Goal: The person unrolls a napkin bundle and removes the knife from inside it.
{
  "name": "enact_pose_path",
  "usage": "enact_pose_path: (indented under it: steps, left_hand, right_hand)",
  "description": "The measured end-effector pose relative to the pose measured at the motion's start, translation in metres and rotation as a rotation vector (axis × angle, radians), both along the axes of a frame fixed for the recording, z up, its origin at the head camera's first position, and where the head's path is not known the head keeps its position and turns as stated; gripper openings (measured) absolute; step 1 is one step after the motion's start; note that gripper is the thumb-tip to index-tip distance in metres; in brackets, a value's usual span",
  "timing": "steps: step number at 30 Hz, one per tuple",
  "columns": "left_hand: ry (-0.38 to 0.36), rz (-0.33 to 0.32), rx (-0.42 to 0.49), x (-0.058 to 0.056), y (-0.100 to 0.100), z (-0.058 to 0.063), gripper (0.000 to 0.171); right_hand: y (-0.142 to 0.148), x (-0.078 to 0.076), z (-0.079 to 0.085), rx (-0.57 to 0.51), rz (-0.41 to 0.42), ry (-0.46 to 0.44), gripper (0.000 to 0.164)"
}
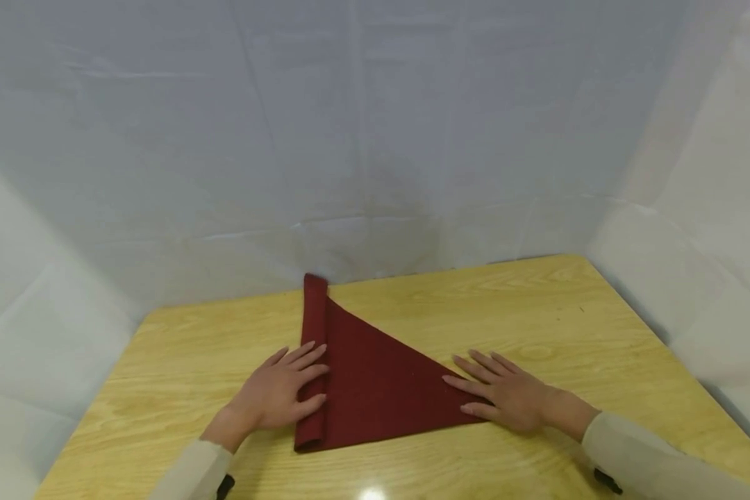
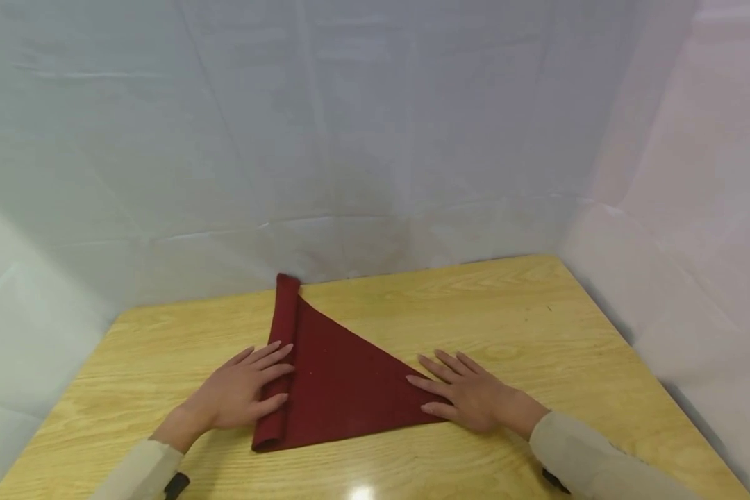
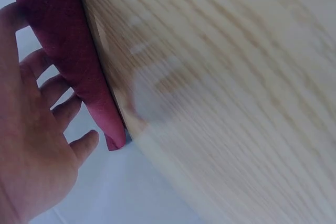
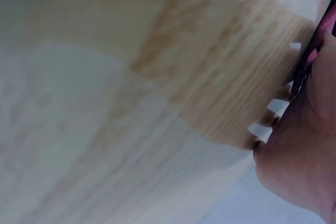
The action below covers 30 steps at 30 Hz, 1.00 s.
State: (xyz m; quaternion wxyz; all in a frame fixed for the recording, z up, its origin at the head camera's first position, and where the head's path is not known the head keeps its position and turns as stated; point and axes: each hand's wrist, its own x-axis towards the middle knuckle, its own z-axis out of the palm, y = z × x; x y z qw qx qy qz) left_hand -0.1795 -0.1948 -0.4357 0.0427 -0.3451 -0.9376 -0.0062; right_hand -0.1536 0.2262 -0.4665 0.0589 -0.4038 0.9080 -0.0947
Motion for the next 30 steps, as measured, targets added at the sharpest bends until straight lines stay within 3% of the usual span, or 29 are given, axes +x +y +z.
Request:
enact_pose_path:
  steps: [4, 11, 16, 20, 30]
  left_hand:
    - [0.056, 0.016, 0.003, 0.002, -0.003, 0.001, 0.047]
    - [0.064, 0.074, 0.023, 0.007, -0.014, 0.001, 0.056]
    - [0.082, 0.054, 0.024, 0.010, -0.023, 0.000, 0.060]
    - [0.057, 0.040, 0.008, 0.014, -0.030, -0.002, 0.060]
    - [-0.037, 0.089, 0.022, 0.017, -0.038, -0.011, 0.062]
  right_hand:
    - [0.000, -0.001, -0.001, -0.003, 0.005, 0.011, 0.053]
    - [0.000, 0.000, -0.001, 0.000, -0.005, -0.010, 0.053]
    - [0.002, -0.001, 0.000, -0.003, -0.002, -0.007, 0.053]
    - [0.003, -0.002, -0.001, 0.018, -0.010, -0.008, 0.054]
    - [0.002, -0.001, -0.002, 0.009, -0.018, -0.016, 0.053]
